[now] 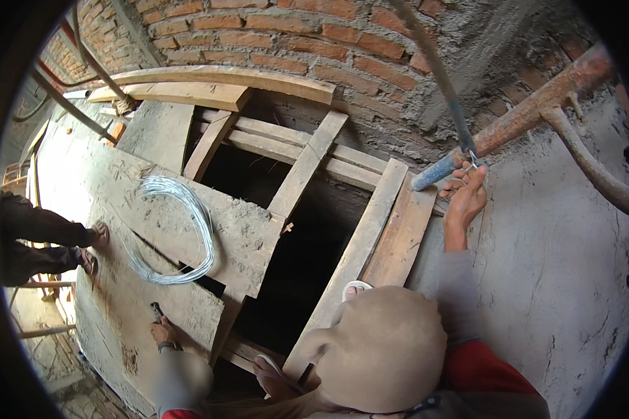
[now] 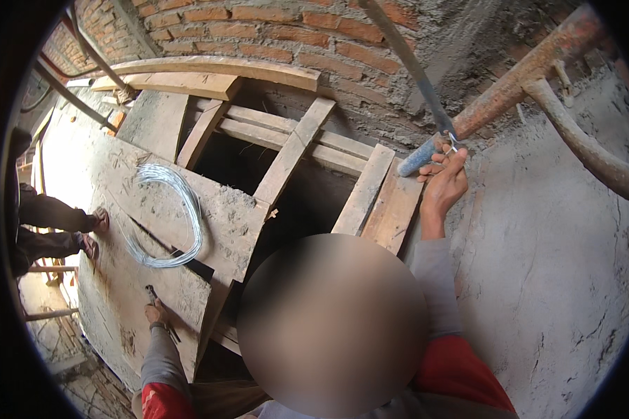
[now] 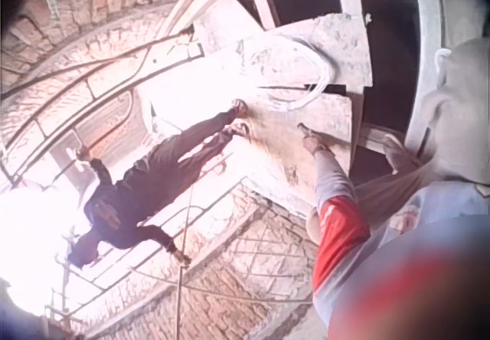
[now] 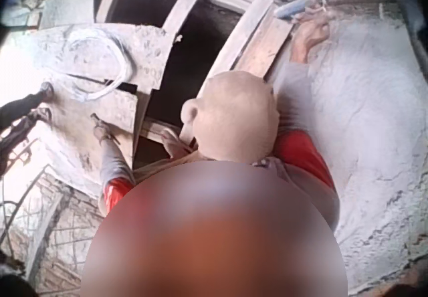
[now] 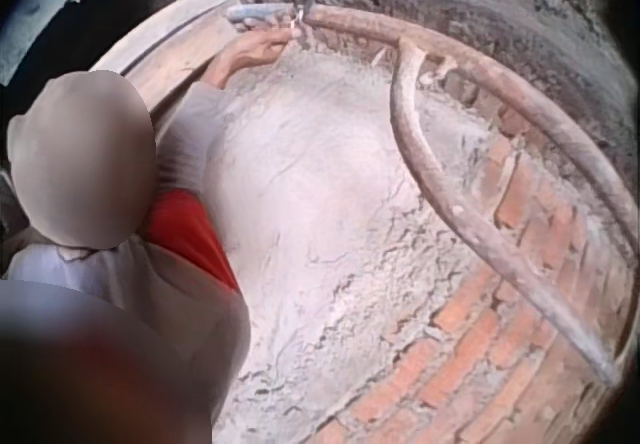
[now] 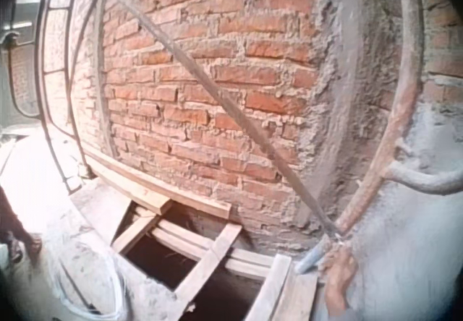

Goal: The person secures metal scaffolding poles using wire and pliers. They wrap wire around the poles, twist it with pliers, and tighten the connections to stabilize the structure.

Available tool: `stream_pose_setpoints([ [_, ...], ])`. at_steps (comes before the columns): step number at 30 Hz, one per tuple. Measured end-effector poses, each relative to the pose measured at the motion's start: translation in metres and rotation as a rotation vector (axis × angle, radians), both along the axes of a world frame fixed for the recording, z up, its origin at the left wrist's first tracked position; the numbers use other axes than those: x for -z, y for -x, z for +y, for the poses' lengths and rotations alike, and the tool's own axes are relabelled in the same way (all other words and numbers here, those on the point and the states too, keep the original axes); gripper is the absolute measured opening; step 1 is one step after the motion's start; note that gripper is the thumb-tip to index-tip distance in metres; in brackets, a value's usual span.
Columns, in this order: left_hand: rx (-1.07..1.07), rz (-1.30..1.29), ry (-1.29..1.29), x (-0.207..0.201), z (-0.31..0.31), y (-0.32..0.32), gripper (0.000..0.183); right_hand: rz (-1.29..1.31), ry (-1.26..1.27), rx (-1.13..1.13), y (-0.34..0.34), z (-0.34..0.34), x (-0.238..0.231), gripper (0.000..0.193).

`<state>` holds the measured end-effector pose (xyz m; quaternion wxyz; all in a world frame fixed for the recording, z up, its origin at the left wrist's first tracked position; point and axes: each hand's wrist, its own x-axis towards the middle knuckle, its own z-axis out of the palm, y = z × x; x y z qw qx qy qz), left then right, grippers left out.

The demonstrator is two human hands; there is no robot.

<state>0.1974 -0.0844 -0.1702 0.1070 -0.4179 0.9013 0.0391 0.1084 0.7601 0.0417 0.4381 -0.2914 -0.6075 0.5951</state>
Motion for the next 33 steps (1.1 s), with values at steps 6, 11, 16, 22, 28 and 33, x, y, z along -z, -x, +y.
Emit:
stream_pose_setpoints([
  [6,0.069,0.689,0.01,-0.051,0.04,0.039,0.064,-0.287,0.047,-0.181,-0.048,-0.106,0.014,0.03],
  [11,0.56,0.999,-0.33,-0.167,0.211,0.143,0.052,-0.308,-0.2,-0.816,-0.046,-0.161,0.011,0.045],
  [16,0.858,0.715,-1.467,-0.259,0.489,0.146,0.022,-0.293,-0.418,-0.979,-0.038,-0.156,-0.02,0.071],
  [22,1.876,0.306,-0.869,-0.341,0.652,0.153,0.043,-0.148,-0.067,-0.387,-0.061,-0.095,-0.018,0.023],
  [28,2.173,0.806,0.007,-0.386,0.766,0.198,0.037,-0.148,0.378,-0.327,-0.085,-0.057,-0.017,0.027],
  [33,2.144,0.278,-0.097,-0.367,0.803,0.223,0.03,-0.031,0.686,-0.715,-0.091,-0.025,-0.039,0.041],
])
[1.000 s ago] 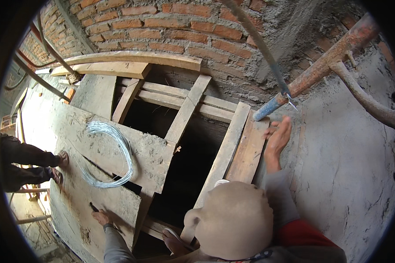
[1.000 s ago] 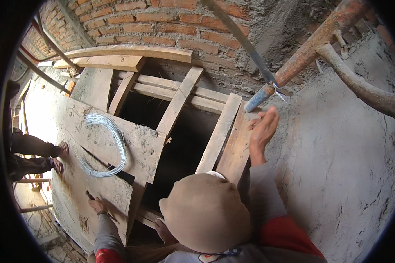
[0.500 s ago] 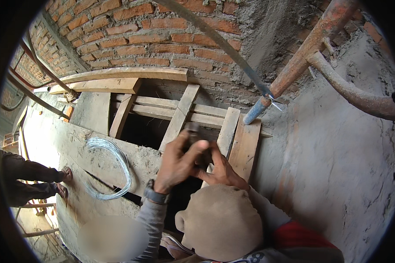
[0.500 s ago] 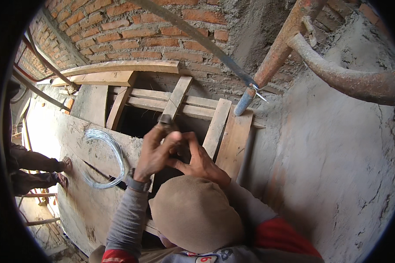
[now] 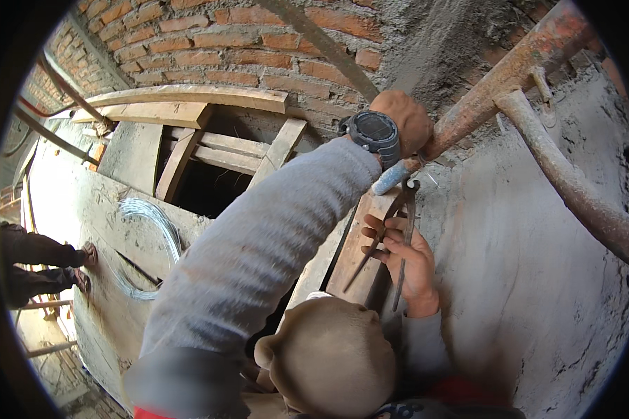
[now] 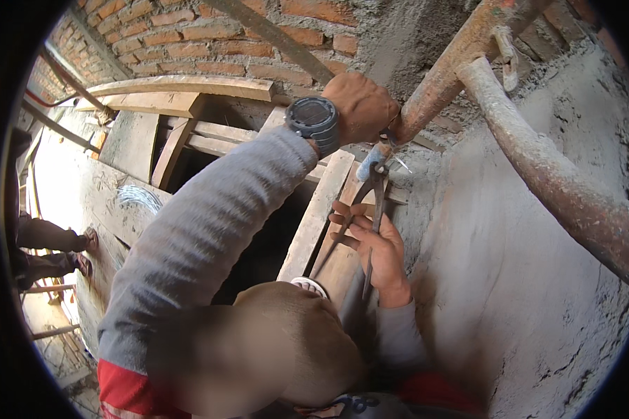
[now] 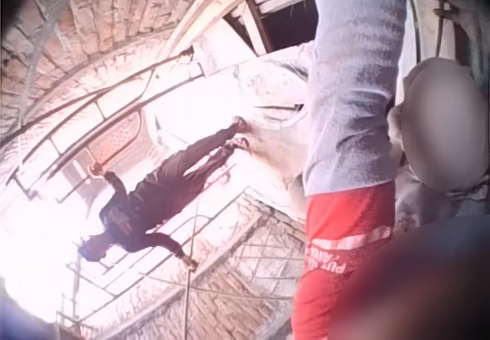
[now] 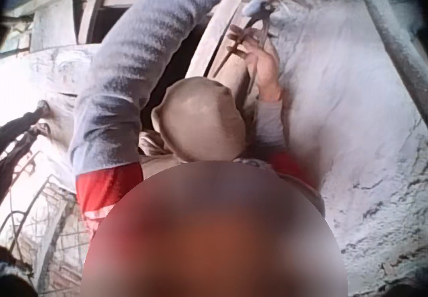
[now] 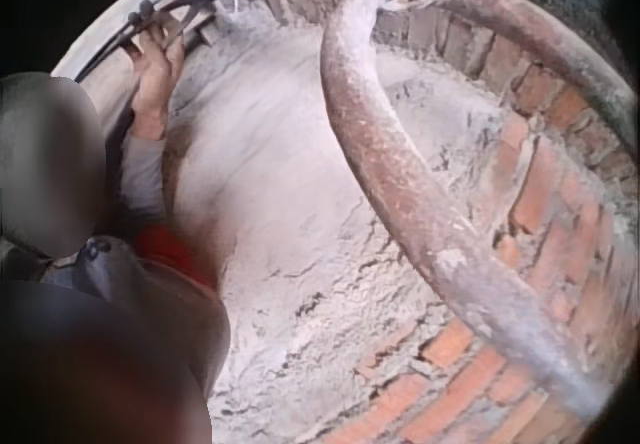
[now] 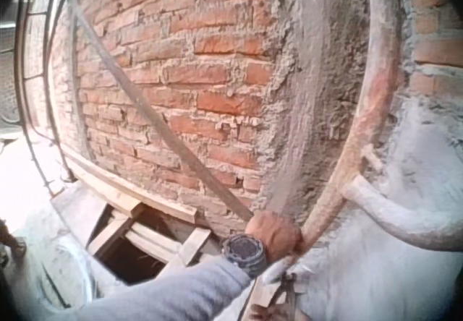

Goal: The person secures metal scaffolding poles using wire and pliers. They wrap wire around the poles, twist it with pliers, and tighten the connections to stabilize the structure.

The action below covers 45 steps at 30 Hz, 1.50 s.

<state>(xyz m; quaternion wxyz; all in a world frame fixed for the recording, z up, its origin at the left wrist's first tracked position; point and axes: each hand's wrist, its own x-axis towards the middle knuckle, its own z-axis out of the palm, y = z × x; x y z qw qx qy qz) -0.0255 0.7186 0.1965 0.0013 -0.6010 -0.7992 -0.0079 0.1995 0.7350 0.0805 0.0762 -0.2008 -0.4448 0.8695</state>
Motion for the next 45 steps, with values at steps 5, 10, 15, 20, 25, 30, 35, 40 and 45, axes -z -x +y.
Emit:
stream_pose_setpoints([
  [5,0.05,0.12,0.053,0.006,0.009,0.014,0.024,0.115,0.272,-0.112,0.009,0.013,-0.008,0.067],
  [10,0.036,0.137,0.198,-0.003,0.012,0.013,0.03,0.202,0.399,-0.078,0.012,0.014,-0.004,0.072],
  [15,0.069,0.167,0.154,0.0,0.012,0.013,0.028,0.257,0.353,-0.1,0.016,0.024,0.007,0.067],
  [20,0.043,0.168,0.16,0.004,0.011,0.013,0.027,0.286,0.392,-0.078,0.013,0.026,0.006,0.043],
  [25,0.049,0.144,0.138,0.002,0.008,0.01,0.026,0.039,0.199,0.015,0.011,0.027,-0.017,0.039],
  [30,0.016,0.169,0.164,0.001,0.01,0.009,0.025,0.023,0.172,-0.028,0.008,0.036,-0.011,0.025],
  [35,0.082,0.184,0.123,-0.001,0.008,0.01,0.026,0.366,0.432,-0.184,0.025,0.021,0.03,0.054],
  [40,0.073,0.165,0.141,-0.004,0.005,0.007,0.03,0.689,0.837,-0.297,0.037,0.006,0.036,0.05],
  [45,0.035,0.196,0.089,-0.003,0.002,0.007,0.033,-0.181,-0.104,0.019,0.004,0.037,0.006,0.053],
])
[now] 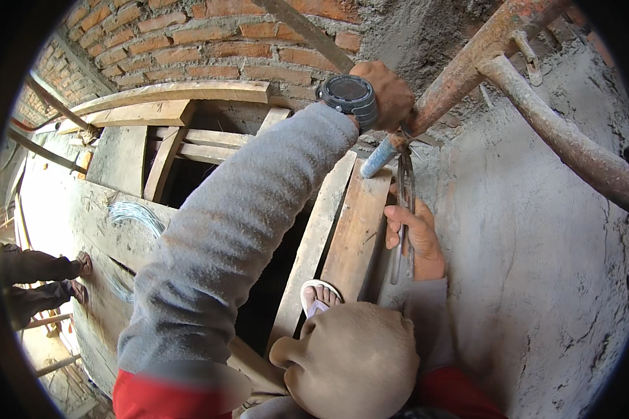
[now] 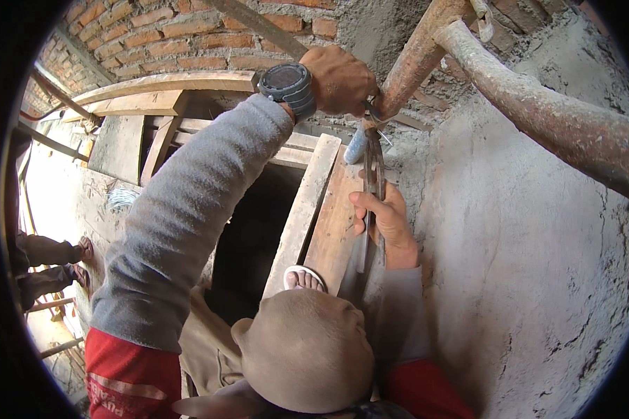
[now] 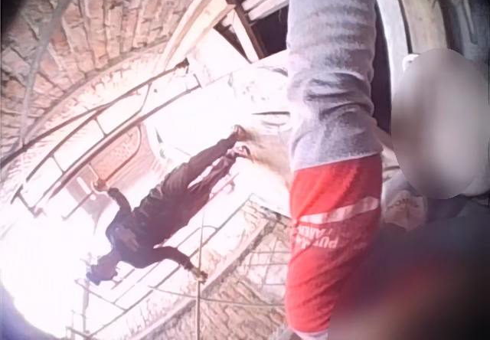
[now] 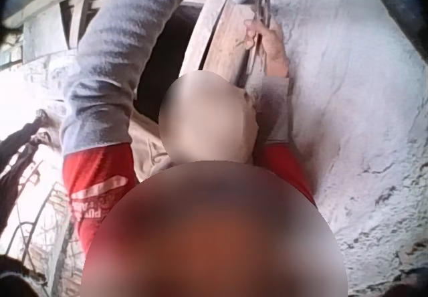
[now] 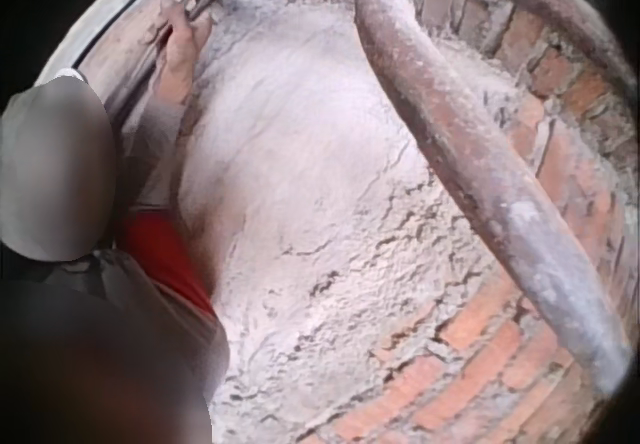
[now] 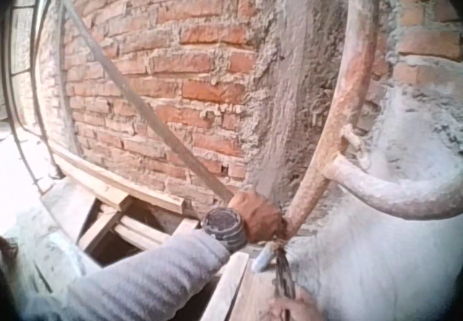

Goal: The person secures metal scaffolding poles using wire and pliers. They wrap wire around the poles, twist it with pliers, and tighten the connections to stabilize the structure.

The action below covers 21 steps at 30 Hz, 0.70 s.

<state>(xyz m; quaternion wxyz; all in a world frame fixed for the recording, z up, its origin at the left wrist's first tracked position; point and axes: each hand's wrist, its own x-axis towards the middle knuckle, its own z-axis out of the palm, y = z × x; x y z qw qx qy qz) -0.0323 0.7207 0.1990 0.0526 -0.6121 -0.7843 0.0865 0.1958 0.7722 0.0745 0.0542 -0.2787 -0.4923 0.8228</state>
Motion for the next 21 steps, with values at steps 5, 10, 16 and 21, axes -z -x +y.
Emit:
stream_pose_setpoints([
  [5,0.007,-0.016,-0.029,0.004,0.001,0.0,0.033,-0.243,-0.738,0.273,-0.001,-0.022,-0.003,0.044],
  [10,0.008,0.011,-0.067,0.008,0.0,0.001,0.03,-0.5,-1.602,0.431,-0.004,-0.043,-0.006,0.037],
  [16,0.008,-0.027,-0.094,0.008,-0.004,-0.003,0.025,-0.257,-0.638,0.073,-0.001,-0.019,0.01,0.043],
  [21,-0.001,-0.09,-0.128,0.008,-0.003,0.001,0.02,0.097,0.073,-0.104,-0.011,-0.01,0.006,0.043],
])
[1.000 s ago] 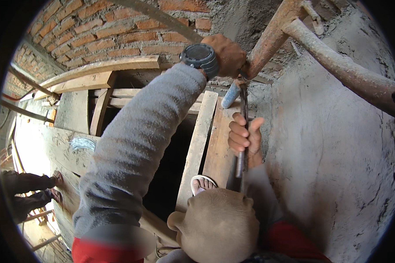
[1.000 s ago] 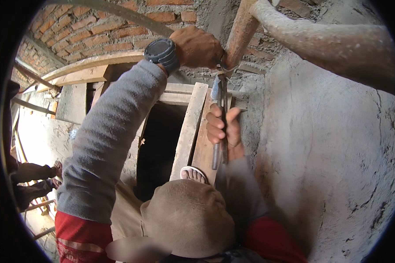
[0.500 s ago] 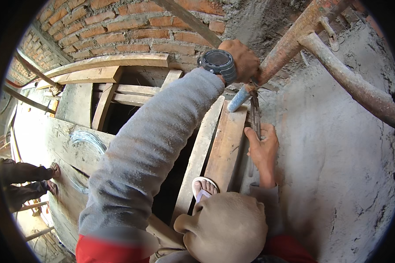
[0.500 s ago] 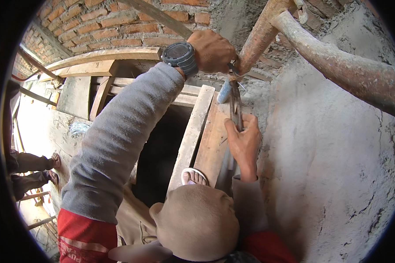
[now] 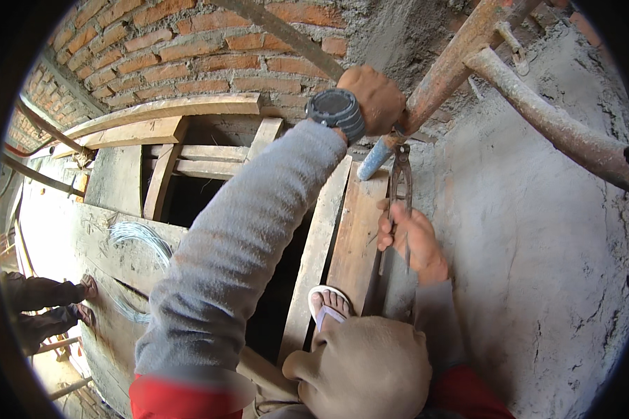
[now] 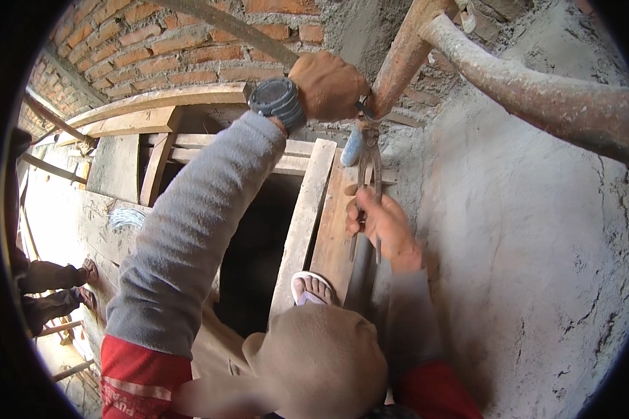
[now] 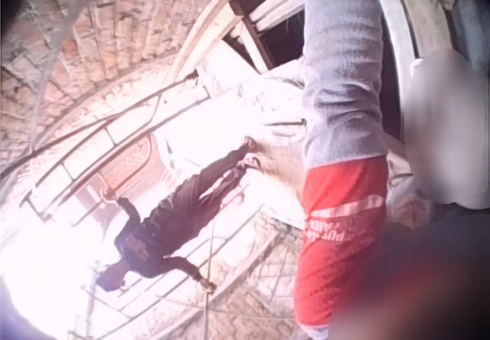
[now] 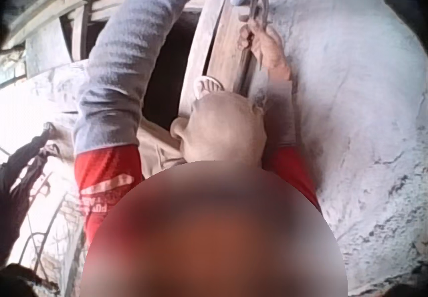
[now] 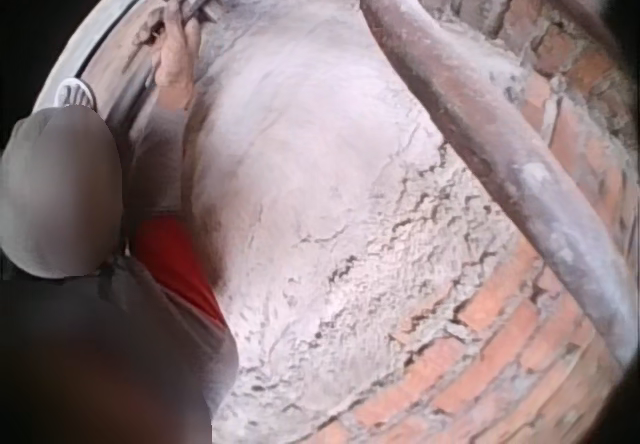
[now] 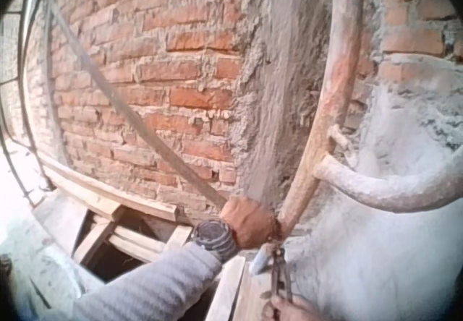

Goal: The person secures metal scaffolding poles using wire and pliers. They wrap wire around the poles, twist it with pliers, and tighten the connections to stabilize the structure.

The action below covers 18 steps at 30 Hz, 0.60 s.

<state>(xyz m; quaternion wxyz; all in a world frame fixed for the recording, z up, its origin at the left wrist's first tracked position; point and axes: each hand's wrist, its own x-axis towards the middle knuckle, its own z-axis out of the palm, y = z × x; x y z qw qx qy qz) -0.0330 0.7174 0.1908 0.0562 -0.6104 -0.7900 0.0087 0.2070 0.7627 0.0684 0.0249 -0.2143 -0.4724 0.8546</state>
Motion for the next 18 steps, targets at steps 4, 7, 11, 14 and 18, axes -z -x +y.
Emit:
stream_pose_setpoints([
  [4,0.192,0.051,-0.376,0.019,-0.015,-0.008,0.018,-0.076,-0.189,-0.023,-0.006,-0.003,-0.019,0.046],
  [7,0.05,-0.106,-0.923,0.05,-0.045,-0.043,0.018,-0.16,-0.22,-0.028,-0.009,0.002,-0.036,0.051],
  [11,-0.406,-1.022,-0.838,0.095,-0.069,-0.098,0.03,-0.099,-0.02,-0.151,-0.008,0.012,-0.046,0.059],
  [14,-0.413,-1.631,-0.667,0.119,-0.062,-0.1,0.04,-0.015,0.121,-0.183,-0.007,0.013,-0.043,0.061],
  [18,-0.35,-1.738,-0.617,0.133,-0.051,-0.089,0.037,0.04,0.152,-0.151,-0.005,0.008,-0.037,0.067],
])
